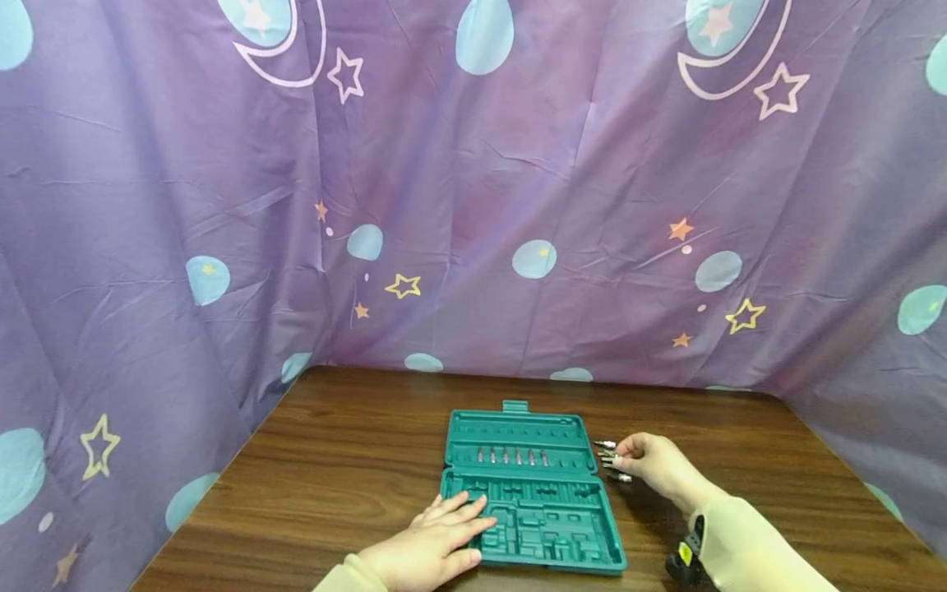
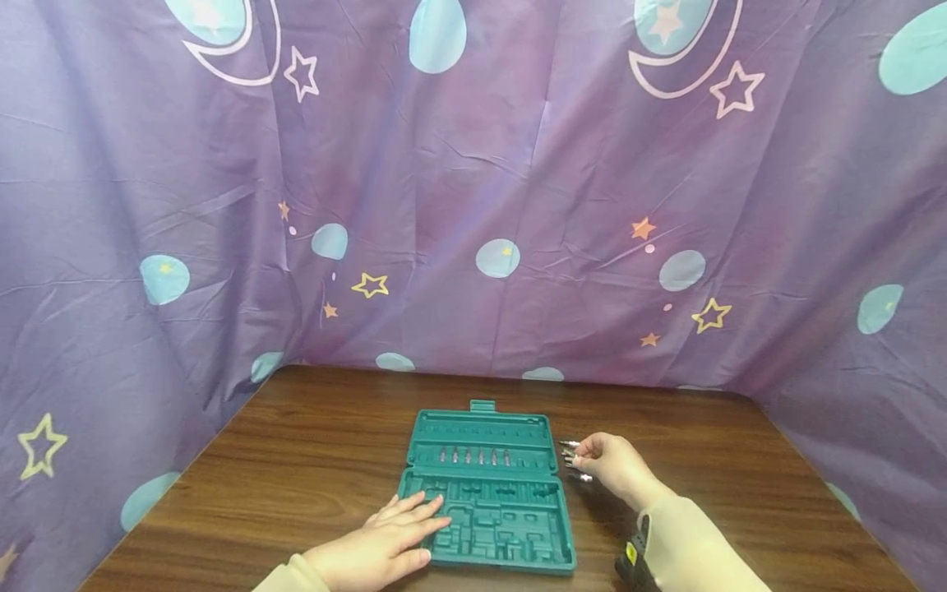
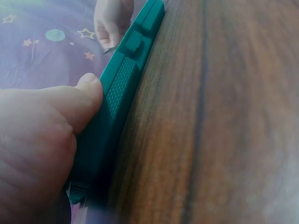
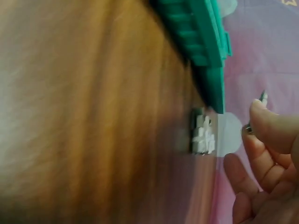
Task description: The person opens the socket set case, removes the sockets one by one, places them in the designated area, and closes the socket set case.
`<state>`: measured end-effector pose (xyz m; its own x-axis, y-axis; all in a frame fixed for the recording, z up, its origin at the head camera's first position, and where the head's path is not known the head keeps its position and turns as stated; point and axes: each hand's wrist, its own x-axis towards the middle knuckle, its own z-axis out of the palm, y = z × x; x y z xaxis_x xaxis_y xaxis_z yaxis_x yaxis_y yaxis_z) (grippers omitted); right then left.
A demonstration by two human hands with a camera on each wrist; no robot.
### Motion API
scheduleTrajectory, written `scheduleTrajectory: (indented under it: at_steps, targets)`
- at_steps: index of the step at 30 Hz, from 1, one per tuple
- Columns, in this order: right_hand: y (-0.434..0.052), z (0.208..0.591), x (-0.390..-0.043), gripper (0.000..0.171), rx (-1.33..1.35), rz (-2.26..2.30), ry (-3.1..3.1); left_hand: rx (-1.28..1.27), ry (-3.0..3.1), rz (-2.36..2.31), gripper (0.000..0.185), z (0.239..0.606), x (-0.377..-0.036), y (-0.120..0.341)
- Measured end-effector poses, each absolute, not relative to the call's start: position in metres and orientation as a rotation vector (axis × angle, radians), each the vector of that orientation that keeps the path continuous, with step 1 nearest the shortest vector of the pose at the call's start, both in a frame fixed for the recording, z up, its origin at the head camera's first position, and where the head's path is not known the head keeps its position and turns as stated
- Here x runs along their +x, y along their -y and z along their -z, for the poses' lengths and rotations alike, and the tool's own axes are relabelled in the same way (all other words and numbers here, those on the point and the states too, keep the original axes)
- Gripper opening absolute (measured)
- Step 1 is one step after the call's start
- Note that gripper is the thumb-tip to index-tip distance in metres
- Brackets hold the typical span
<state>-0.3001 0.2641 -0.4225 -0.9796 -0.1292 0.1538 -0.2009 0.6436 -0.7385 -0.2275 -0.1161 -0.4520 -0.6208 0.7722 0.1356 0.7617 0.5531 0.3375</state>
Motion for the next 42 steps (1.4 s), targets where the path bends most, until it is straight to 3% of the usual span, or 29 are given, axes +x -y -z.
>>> scheduleTrajectory:
  at_steps: [18,42]
  targets:
    - [-0.273,0.442,-0.287,0.018,0.274,-0.974,2.89,1.342,-2.735,-0.597,0.05,0.45,-0.226,0.117]
    - [-0.275,0.446,-0.293,0.015,0.133,-1.054,2.825,1.353,-2.748,-0.571,0.05,0.451,-0.228,0.117]
